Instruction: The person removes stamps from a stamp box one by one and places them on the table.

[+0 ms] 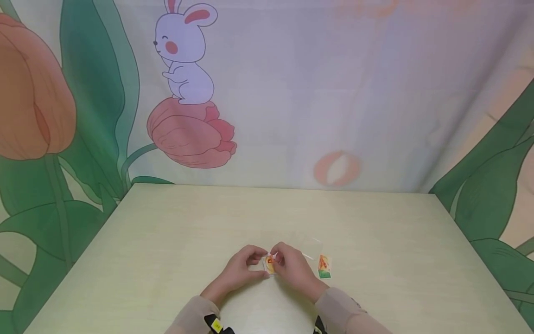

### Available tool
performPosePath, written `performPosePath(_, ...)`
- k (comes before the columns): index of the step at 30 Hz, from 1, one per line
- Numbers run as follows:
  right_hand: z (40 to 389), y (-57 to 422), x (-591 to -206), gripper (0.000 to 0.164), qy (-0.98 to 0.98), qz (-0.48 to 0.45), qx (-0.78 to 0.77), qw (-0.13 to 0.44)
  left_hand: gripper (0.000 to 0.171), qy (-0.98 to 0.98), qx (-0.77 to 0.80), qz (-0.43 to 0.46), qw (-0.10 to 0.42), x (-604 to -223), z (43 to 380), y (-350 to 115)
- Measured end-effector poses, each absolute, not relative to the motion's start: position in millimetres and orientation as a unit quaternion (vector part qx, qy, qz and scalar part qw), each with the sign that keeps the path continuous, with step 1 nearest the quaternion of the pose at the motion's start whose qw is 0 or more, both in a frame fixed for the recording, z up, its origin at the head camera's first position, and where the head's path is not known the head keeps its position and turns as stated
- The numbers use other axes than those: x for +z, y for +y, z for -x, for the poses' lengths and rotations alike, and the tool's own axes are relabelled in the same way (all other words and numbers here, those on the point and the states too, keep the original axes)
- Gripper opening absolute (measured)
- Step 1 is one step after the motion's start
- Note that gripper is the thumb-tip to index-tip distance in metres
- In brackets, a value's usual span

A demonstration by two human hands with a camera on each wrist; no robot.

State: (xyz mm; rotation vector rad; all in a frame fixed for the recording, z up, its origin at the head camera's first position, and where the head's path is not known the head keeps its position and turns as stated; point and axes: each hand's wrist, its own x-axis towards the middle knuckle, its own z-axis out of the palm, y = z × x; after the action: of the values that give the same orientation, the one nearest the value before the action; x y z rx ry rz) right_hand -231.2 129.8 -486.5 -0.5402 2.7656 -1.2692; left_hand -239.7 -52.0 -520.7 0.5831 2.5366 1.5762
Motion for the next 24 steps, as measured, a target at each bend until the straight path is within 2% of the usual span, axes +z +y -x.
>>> performPosePath(24, 229.9, 132.5, -486.6, 0.018, 0.885, 0.156, -0.438, 0.032, 0.043, 0.833, 0.518, -0.187, 0.049, -521.4, 240.4, -52.1)
